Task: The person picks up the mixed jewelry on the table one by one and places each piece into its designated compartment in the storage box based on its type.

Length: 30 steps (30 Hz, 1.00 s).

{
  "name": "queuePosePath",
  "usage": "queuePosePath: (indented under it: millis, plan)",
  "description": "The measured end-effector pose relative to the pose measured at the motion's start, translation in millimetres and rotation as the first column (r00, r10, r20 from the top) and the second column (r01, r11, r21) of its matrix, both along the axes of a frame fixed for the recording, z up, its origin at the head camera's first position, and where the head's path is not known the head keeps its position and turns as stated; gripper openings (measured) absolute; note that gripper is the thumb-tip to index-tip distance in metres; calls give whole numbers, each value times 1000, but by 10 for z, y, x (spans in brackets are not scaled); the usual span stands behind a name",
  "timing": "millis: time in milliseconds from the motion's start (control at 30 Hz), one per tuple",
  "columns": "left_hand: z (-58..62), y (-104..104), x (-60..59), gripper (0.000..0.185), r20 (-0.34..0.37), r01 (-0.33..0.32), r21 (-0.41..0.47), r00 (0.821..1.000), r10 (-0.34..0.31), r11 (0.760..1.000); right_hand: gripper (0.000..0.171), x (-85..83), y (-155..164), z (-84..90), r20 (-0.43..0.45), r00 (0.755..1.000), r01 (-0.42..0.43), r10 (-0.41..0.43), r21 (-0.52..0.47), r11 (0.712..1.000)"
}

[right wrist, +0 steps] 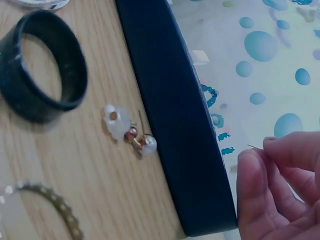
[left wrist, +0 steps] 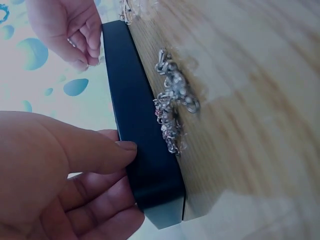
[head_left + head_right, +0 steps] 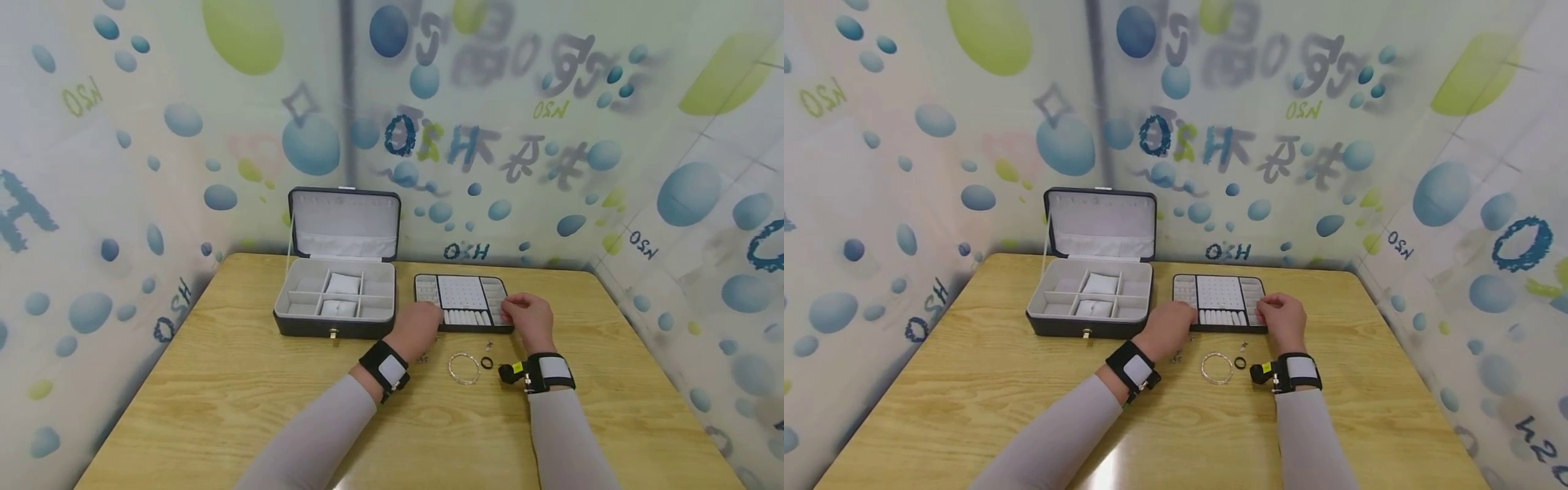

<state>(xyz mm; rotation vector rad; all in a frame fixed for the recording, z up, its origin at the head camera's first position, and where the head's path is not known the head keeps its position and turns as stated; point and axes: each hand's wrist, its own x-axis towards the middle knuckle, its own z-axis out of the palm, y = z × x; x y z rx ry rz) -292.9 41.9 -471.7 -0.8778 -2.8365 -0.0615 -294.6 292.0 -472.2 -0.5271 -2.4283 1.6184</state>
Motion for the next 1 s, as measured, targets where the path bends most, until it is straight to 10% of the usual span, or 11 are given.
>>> queuePosePath:
  millis: [1000]
  plan:
    - [0, -11, -10, 5, 34, -3, 45, 999, 2, 999, 23, -223, -221, -77, -14, 997, -64, 72, 309, 949]
